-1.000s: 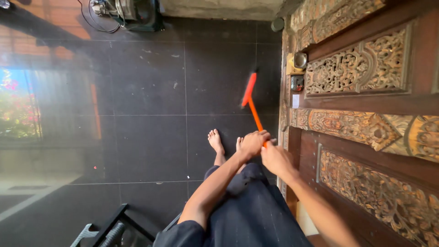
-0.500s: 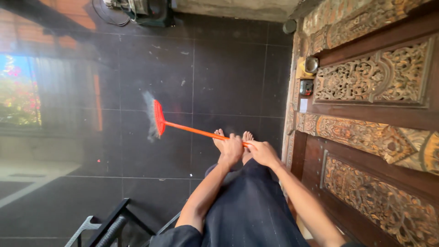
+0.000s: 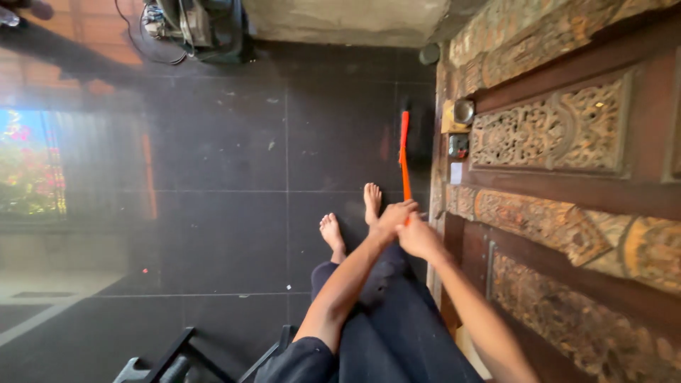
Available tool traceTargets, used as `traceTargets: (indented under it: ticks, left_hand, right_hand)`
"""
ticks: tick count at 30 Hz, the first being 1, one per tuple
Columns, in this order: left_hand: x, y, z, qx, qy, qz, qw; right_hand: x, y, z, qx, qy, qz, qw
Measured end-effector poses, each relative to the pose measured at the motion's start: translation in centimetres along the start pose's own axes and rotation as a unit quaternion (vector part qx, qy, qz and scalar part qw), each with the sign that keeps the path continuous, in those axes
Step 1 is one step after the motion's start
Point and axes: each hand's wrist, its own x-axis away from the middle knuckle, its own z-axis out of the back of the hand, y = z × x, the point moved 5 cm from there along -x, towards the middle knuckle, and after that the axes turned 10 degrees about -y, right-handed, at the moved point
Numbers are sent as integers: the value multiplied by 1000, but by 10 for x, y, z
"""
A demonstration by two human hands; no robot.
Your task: Sweeping a tiled floor area including an entryway and a porch using a broom.
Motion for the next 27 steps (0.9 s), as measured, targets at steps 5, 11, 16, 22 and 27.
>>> traceTargets:
  ticks: [5,11,16,22,27]
  left_hand:
    - [12,-24,60,-243,33,145,959]
    - [2,-66,21,-326,85,199,920]
    - [-41,6,18,-314,-53,319,893]
    - [-119,82,-3,-186,-115,252,943]
    - [-147,66,5,-192,-36,194,961]
  right_hand:
    - [-83,6,-52,-39,-38,54,997]
    - [-110,42,-29,-222,-95,259,935]
    - [-95,116,24,-304,-188,144,923]
    - [-33,156,112,-379,-196,17,904]
    - [-90,136,107,-111,-27,117,987]
